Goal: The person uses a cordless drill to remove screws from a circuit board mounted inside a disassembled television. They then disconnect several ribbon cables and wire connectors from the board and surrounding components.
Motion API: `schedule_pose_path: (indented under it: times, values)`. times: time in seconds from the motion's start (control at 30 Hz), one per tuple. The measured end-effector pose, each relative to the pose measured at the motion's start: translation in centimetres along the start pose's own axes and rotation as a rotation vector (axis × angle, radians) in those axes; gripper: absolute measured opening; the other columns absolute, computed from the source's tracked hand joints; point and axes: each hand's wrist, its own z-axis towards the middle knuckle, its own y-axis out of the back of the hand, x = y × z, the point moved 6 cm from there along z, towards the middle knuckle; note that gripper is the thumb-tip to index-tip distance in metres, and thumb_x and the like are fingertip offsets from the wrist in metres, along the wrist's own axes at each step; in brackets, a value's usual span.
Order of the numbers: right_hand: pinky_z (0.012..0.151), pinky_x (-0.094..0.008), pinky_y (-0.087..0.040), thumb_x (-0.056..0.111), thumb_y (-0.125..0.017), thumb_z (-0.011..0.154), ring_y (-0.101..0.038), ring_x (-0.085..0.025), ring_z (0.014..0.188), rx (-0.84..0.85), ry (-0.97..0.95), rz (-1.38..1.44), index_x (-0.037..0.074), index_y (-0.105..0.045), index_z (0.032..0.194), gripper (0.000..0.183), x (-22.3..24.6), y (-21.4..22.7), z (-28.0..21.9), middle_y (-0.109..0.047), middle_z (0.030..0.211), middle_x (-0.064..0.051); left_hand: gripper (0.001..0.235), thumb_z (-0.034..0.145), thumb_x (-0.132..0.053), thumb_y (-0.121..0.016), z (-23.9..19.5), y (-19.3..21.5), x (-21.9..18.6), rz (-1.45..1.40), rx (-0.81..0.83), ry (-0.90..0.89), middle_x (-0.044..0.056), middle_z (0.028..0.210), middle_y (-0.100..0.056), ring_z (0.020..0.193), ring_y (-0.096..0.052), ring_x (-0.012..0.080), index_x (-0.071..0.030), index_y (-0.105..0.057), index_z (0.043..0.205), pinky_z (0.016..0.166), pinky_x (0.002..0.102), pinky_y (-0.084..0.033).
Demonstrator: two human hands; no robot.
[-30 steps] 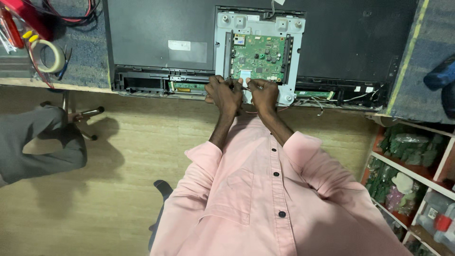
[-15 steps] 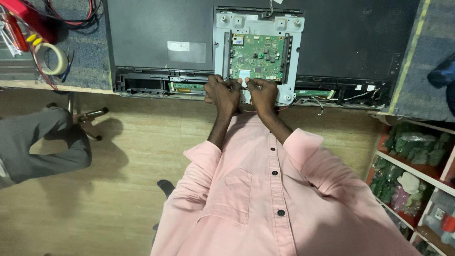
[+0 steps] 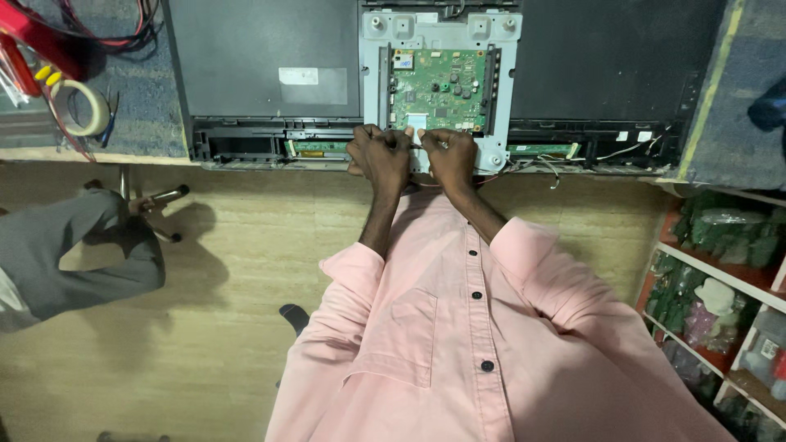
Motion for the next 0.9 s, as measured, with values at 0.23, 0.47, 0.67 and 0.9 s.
schedule_pose_path:
  times: [0.23,0.47,0.67,0.9]
  values:
    - [0.037,-0.028,-0.041,0.026,-0.079,0.092,-0.054,-0.007,0.037,0.024,0.027,-0.001,0.002,-0.081,0.086,0.024,-0.03,-0.03,0.18,-0.063,0.052,0.000,0.044,0.077,-0.039,-0.087,0.24,-0.04,-0.26,0.019,-0.050,0.024,0.009,0.107,-0.049,0.109,-0.040,0.0321,-0.002,-0.065,0.068,0.092,0.052,-0.028]
    - [0.033,-0.028,-0.038,0.029,-0.081,0.090,-0.052,-0.007,0.035,0.015,-0.122,0.029,0.001,-0.080,0.090,0.028,-0.23,-0.05,0.48,-0.067,0.057,-0.002,0.041,0.075,-0.039,-0.087,0.26,-0.44,0.37,-0.036,0.016,0.070,0.009,0.109,-0.048,0.109,-0.040,0.0306,-0.005,-0.068,0.067,0.095,0.051,-0.027]
    - [0.035,-0.027,-0.037,0.025,-0.082,0.089,-0.051,-0.007,0.036,-0.006,-0.106,0.049,0.001,-0.081,0.090,0.024,-0.19,-0.15,0.69,-0.068,0.057,-0.002,0.045,0.074,-0.040,-0.090,0.40,-0.02,0.04,-0.047,-0.038,0.053,0.008,0.109,-0.048,0.111,-0.040,0.0293,-0.001,-0.070,0.084,0.094,0.050,-0.025]
    - [0.035,-0.027,-0.036,0.024,-0.080,0.090,-0.051,-0.006,0.037,0.024,-0.047,0.077,0.002,-0.081,0.088,0.022,-0.86,-0.31,0.61,-0.067,0.056,-0.001,0.032,0.075,-0.037,-0.087,0.24,-0.25,0.08,-0.040,0.013,0.067,0.008,0.114,-0.050,0.114,-0.038,0.0323,-0.005,-0.081,0.076,0.097,0.055,-0.024]
